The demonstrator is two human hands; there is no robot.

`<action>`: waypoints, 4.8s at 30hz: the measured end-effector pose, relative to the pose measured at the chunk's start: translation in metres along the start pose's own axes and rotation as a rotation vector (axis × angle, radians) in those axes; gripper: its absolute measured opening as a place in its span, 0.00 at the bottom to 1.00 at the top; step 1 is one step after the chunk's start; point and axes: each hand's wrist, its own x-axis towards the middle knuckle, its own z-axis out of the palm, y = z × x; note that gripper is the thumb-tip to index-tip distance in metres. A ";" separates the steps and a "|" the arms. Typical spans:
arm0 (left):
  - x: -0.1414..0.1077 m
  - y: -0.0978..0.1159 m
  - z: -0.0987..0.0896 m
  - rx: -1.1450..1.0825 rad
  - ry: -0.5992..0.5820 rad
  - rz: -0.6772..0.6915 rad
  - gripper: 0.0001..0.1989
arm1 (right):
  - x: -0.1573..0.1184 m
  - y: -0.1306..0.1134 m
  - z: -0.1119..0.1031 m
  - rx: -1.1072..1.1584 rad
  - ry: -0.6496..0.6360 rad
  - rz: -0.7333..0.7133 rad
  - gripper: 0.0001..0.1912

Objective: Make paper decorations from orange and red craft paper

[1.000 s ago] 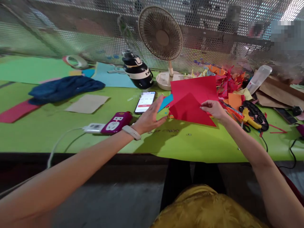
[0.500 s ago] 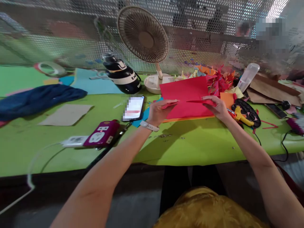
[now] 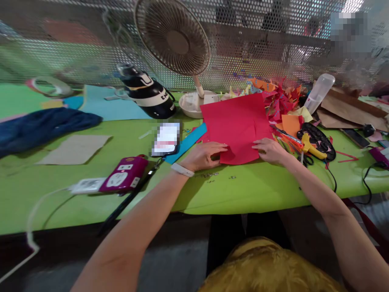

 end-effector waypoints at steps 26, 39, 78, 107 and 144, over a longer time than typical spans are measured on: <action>0.038 -0.004 0.003 -0.242 0.164 -0.432 0.15 | 0.035 0.009 0.023 0.080 0.182 0.322 0.13; 0.036 -0.010 0.012 -0.210 0.206 -0.508 0.15 | 0.035 0.001 0.028 0.122 0.245 0.439 0.08; 0.026 0.053 0.029 0.185 -0.231 -0.080 0.37 | 0.038 0.001 0.025 0.289 0.246 0.485 0.06; 0.030 0.053 0.031 0.160 -0.224 -0.088 0.37 | 0.024 -0.026 0.035 -0.028 0.105 0.333 0.34; 0.033 0.055 0.032 0.176 -0.246 -0.102 0.37 | 0.061 -0.006 -0.011 0.686 -0.396 0.620 0.13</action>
